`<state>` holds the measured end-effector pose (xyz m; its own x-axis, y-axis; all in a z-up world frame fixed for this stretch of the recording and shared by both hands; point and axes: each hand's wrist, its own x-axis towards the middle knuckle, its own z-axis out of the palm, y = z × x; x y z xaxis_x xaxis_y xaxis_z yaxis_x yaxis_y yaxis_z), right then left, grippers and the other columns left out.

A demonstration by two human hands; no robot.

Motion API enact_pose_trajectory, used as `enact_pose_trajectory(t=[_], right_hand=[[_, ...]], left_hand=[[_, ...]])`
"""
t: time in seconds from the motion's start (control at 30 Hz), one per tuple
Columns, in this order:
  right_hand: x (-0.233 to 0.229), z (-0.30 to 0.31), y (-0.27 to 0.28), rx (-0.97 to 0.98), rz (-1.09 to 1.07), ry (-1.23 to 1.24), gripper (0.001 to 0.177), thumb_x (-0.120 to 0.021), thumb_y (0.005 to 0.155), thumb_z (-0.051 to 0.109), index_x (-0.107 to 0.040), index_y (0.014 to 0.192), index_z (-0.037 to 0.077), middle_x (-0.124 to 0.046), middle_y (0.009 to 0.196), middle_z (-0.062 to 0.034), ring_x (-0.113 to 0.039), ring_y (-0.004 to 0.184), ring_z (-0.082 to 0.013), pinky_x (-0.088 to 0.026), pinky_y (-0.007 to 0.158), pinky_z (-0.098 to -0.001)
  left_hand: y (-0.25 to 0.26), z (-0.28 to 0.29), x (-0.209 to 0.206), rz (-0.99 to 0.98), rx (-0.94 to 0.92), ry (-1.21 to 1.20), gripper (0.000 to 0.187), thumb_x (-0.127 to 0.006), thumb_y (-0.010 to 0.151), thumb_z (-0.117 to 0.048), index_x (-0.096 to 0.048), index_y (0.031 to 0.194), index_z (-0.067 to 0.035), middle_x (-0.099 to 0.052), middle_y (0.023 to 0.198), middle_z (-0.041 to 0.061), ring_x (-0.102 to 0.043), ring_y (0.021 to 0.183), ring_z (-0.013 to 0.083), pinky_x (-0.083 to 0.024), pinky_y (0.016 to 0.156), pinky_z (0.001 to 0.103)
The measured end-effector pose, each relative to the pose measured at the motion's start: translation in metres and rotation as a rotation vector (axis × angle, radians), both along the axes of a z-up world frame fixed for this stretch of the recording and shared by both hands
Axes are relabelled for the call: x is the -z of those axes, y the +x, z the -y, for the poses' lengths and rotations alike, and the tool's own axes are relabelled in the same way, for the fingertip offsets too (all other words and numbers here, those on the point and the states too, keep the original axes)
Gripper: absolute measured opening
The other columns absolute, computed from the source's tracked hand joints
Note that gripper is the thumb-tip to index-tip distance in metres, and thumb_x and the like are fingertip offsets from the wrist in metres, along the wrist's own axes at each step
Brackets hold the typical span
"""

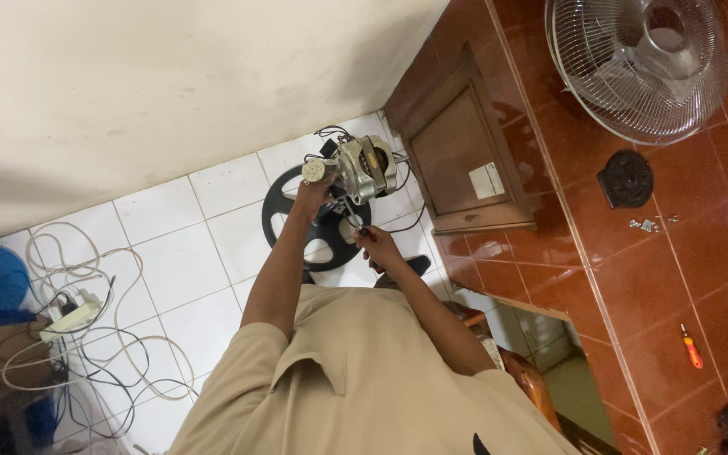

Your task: The person uses a screwdriver to remove and install screws on the motor housing of a disassembled electric fan. They repeatedly pick up screws from the tiled floor and tighten them into the fan motor assembly.

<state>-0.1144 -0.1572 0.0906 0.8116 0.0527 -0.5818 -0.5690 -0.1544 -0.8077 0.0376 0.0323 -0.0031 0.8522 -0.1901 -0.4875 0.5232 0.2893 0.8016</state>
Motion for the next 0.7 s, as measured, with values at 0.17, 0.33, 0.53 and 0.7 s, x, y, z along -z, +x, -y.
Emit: enact_pose_trajectory(t=[0.17,0.33,0.53,0.7], right_hand=[[0.006,0.0,0.003,0.01,-0.007,-0.031,0.031,-0.071,0.094,0.037,-0.068,0.103,0.008,-0.064,0.077,0.0004,-0.056,0.053,-0.0062,-0.044,0.037,-0.024],[-0.002,0.005,0.003,-0.046,-0.048,-0.087,0.032,-0.07,0.096,0.039,-0.069,0.101,0.007,-0.059,0.07,-0.0041,-0.047,0.046,-0.0095,-0.036,0.036,-0.0241],[-0.008,0.009,0.004,-0.063,-0.066,-0.073,0.032,-0.069,0.097,0.037,-0.067,0.1,0.005,-0.06,0.07,-0.0052,-0.051,0.047,-0.012,-0.04,0.037,-0.0242],[-0.009,0.009,0.004,-0.052,-0.012,-0.035,0.029,-0.07,0.095,0.034,-0.066,0.1,0.006,-0.064,0.077,0.001,-0.054,0.053,-0.0071,-0.042,0.037,-0.0247]], left_hand=[[0.003,0.003,0.001,0.012,-0.019,0.033,0.022,-0.072,0.095,-0.024,-0.072,0.114,-0.012,-0.071,0.111,0.002,-0.063,0.099,0.0159,-0.052,0.072,0.035],[-0.002,0.003,0.001,-0.035,-0.072,-0.053,0.025,-0.07,0.097,-0.019,-0.069,0.12,-0.011,-0.066,0.108,0.004,-0.059,0.094,0.0183,-0.055,0.072,0.039],[-0.001,0.002,-0.007,-0.04,-0.023,-0.084,0.023,-0.065,0.096,-0.014,-0.069,0.119,-0.012,-0.071,0.114,0.0,-0.064,0.101,0.0155,-0.055,0.075,0.04],[0.003,0.007,-0.004,0.02,0.031,-0.031,0.019,-0.062,0.099,-0.013,-0.07,0.116,-0.014,-0.073,0.115,-0.002,-0.062,0.101,0.0141,-0.05,0.073,0.035]])
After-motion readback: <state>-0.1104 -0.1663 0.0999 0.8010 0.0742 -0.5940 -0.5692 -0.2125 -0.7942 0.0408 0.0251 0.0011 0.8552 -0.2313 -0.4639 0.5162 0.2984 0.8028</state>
